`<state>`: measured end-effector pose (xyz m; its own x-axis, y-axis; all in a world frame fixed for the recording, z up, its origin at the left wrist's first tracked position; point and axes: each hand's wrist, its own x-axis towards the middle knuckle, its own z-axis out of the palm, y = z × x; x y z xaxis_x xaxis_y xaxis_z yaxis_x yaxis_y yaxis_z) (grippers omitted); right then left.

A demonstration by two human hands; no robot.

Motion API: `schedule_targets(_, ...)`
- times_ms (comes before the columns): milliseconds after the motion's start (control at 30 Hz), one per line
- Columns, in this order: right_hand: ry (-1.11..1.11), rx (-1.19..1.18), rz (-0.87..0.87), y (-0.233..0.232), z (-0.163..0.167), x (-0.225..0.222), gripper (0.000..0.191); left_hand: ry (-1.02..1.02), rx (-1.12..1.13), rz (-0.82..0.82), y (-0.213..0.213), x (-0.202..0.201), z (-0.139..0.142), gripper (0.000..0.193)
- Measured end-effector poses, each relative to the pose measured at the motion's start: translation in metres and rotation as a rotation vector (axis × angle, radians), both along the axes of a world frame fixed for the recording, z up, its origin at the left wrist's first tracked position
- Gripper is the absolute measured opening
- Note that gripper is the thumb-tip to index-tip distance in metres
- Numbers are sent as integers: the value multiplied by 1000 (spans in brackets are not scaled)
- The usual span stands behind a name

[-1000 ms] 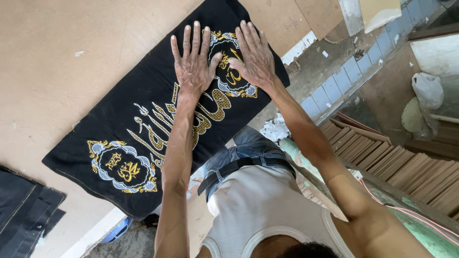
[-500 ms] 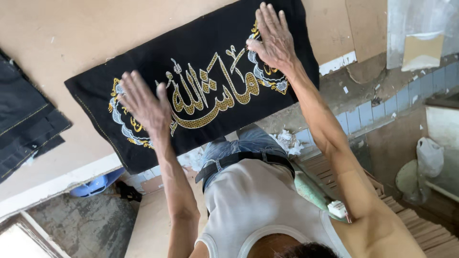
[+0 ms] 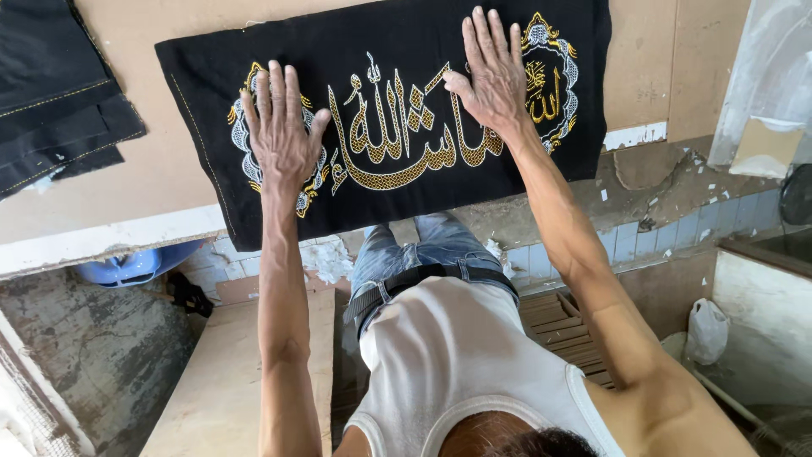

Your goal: The person smooths an embroidered black cloth banner with Arabic calligraphy flat on a work surface, then handles cardboard backing sheets and applies paste to a board using a small pad. The person then lays the cloth back over the board and presses it flat with both hands to mount it.

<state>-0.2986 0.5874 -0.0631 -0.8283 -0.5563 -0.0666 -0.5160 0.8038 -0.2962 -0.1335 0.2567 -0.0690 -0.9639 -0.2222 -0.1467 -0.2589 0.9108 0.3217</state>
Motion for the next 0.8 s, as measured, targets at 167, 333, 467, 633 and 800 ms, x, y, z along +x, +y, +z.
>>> schedule_targets(167,35,55,-43,-3,6,-2,90,-21,-91,257,-44,0,7,75)
schedule_targets(333,37,-34,119,-29,-4,8,100,231,-19,639,-104,-5,3,61)
schedule_targets(467,31,-8,135,-50,-9,9,102,404,400,730,-136,-27,10,30)
schedule_targets(633,-46,-9,62,-61,-10,8,94,468,387,702,-147,-46,11,29)
schedule_targets(800,-51,9,-49,-77,-10,18,89,452,85,723,-146,-58,-4,36)
